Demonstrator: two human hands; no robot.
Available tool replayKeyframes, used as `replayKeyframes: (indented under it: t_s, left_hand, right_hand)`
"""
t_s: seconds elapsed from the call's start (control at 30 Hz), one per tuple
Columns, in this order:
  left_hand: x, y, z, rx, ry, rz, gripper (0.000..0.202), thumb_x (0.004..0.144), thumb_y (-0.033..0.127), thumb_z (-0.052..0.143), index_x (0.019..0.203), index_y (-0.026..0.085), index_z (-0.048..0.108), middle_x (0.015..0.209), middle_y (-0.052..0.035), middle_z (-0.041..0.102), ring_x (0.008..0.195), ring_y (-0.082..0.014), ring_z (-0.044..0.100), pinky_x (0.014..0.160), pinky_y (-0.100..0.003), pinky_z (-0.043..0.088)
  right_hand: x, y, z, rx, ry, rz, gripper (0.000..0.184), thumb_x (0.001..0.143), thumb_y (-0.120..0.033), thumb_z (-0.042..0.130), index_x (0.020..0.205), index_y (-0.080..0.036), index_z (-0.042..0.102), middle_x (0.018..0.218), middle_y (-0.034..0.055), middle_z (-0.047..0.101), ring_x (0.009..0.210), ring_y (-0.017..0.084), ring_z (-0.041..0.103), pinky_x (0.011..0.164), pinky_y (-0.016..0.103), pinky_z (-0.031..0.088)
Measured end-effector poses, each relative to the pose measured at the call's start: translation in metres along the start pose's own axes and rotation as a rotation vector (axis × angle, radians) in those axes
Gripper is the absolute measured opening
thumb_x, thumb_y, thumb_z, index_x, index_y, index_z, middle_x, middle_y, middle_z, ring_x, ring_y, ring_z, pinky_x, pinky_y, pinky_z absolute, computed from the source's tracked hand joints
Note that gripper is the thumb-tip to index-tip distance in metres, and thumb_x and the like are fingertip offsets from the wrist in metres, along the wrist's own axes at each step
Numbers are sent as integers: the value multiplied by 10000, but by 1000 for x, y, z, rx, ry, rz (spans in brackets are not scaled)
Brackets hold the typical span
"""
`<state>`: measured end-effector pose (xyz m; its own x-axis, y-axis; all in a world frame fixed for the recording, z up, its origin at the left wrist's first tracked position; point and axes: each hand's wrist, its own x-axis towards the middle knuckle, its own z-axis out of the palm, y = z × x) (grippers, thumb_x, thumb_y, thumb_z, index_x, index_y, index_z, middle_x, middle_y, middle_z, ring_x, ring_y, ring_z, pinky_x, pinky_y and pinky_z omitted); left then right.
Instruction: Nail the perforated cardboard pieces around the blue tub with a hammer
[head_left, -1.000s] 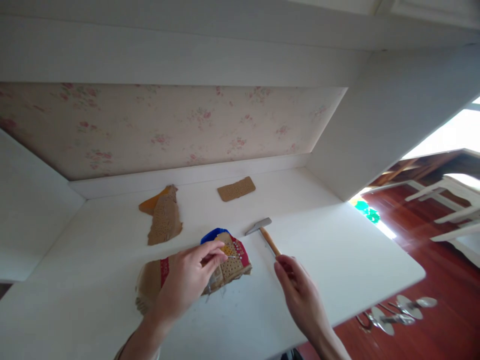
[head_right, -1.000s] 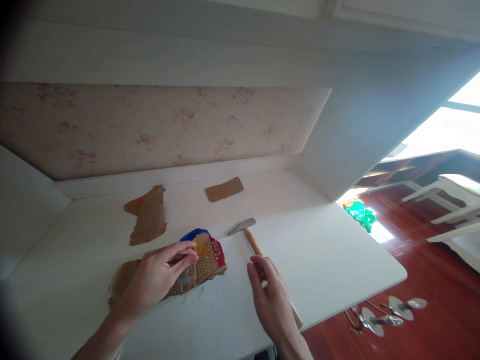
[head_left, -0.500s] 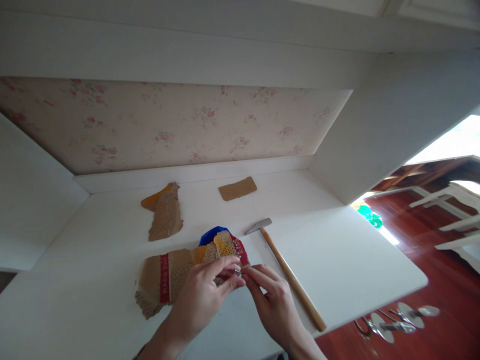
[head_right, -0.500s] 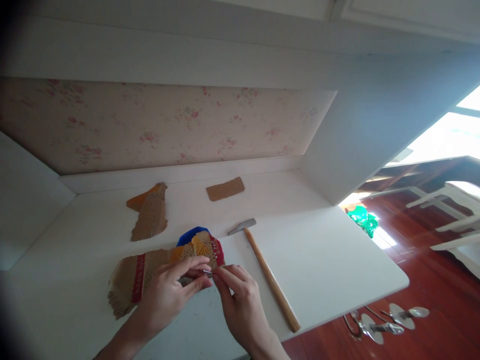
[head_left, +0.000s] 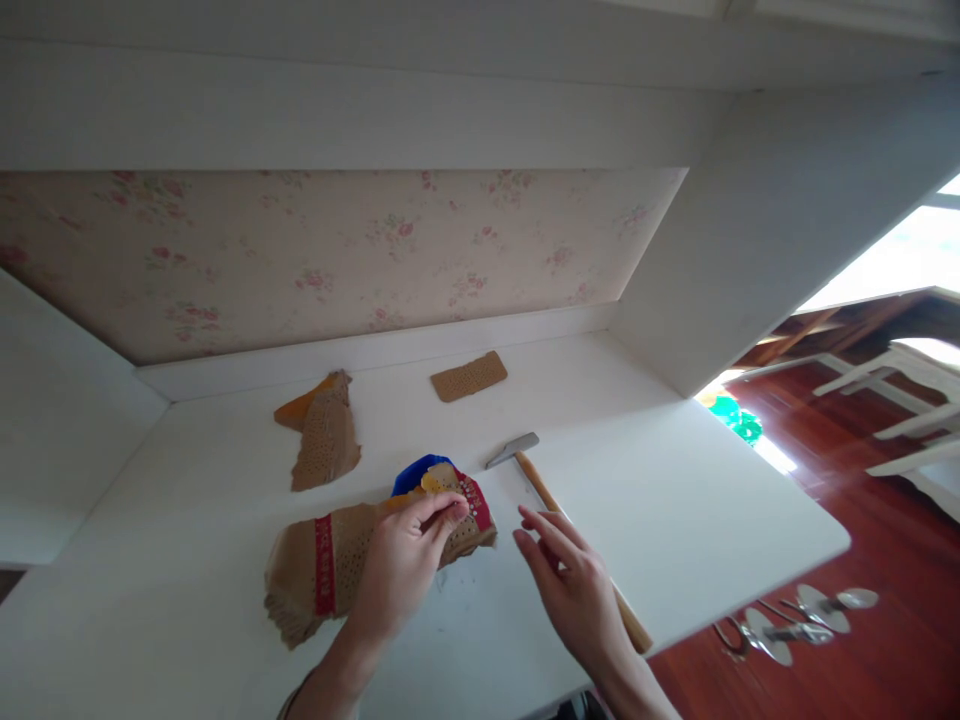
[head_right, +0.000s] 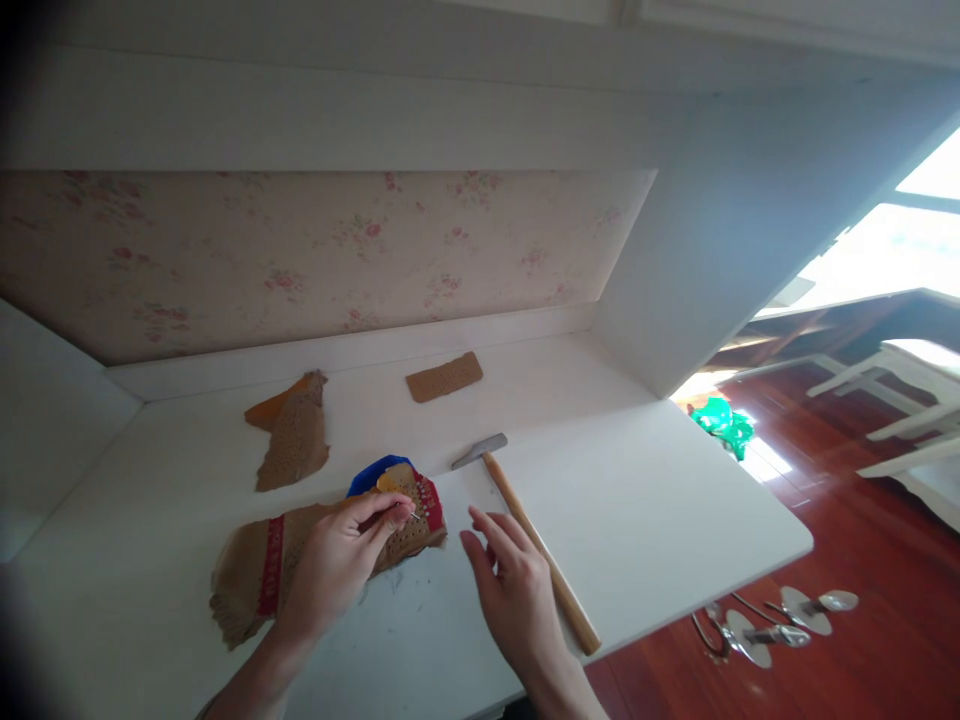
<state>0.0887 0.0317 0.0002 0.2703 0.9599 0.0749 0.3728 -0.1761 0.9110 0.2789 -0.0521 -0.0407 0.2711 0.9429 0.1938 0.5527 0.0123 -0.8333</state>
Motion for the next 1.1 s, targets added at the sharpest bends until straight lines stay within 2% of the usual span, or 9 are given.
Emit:
replayKeyframes:
  t_s: [0.2, 0.47, 0.53, 0.6, 0.67, 0.73, 0.87, 1.0, 1.1]
  left_hand:
    - [5, -15, 14, 100, 20, 93, 159, 903, 345, 639, 943, 253, 761, 923, 13, 794, 845, -169, 749, 793, -225, 579]
    - [5, -14, 16, 187, 39, 186, 126, 899, 301, 656, 923, 243, 765, 899, 0, 796, 801, -183, 753, 763, -248, 597]
    - [5, -15, 17, 202, 45, 208, 123, 906, 288, 650, 924, 241, 762, 904, -2, 795, 800, -182, 752, 764, -250, 596]
    - [5, -16, 17, 210, 45, 234, 122, 911, 276, 644, 929, 240, 759, 902, -4, 793, 800, -181, 749, 765, -253, 596]
    - [4, -18, 18, 211, 42, 260, 122, 915, 263, 640, 938, 236, 756, 897, -6, 791, 800, -178, 746, 772, -256, 595]
    - [4, -20, 19, 206, 39, 289, 122, 915, 247, 639, 946, 227, 755, 907, -11, 788, 812, -175, 742, 790, -259, 593]
    - [4, -21, 19, 197, 23, 318, 126, 915, 237, 640, 956, 214, 757, 926, -23, 784, 836, -176, 737, 811, -269, 593]
    - [6, -20, 18, 187, -3, 329, 150, 924, 264, 629, 982, 221, 761, 939, -27, 783, 856, -185, 737, 822, -284, 598]
    - [7, -19, 16, 170, -15, 326, 160, 928, 269, 620, 975, 228, 768, 941, -30, 784, 863, -188, 737, 816, -287, 599]
  right_hand:
    - [-6, 35, -31, -152, 158, 108, 334, 987, -442, 487, 1105, -208, 693, 1045, 65, 675, 687, 143, 611, 599, 240, 526]
    - [-6, 54, -51, -327, 181, 176, 386, 990, -494, 435, 1126, -202, 649, 1029, 67, 674, 633, 147, 605, 599, 275, 531]
    - [-5, 62, -50, -377, 163, 171, 402, 990, -506, 418, 1145, -205, 633, 1068, 78, 670, 693, 170, 630, 624, 295, 541]
    - [-4, 70, -46, -438, 136, 159, 420, 984, -508, 414, 1184, -198, 615, 1134, 101, 656, 850, 222, 651, 723, 347, 553]
    - [-3, 78, -40, -508, 97, 147, 436, 969, -489, 443, 1233, -177, 594, 1206, 134, 633, 1010, 288, 623, 847, 429, 528]
    - [-1, 81, -32, -573, 52, 140, 439, 961, -437, 468, 1274, -147, 573, 1231, 165, 622, 1067, 335, 595, 895, 487, 493]
    - [2, 73, -17, -663, -33, 150, 404, 987, -358, 444, 1304, -123, 535, 1095, 171, 668, 967, 349, 621, 775, 464, 494]
    - [6, 59, -8, -674, -107, 168, 237, 997, -310, 437, 1073, -173, 615, 929, 129, 665, 847, 318, 636, 609, 358, 428]
    - [13, 55, -9, -605, -134, 200, 222, 1008, -279, 393, 942, -200, 590, 873, 96, 665, 725, 254, 642, 561, 313, 373]
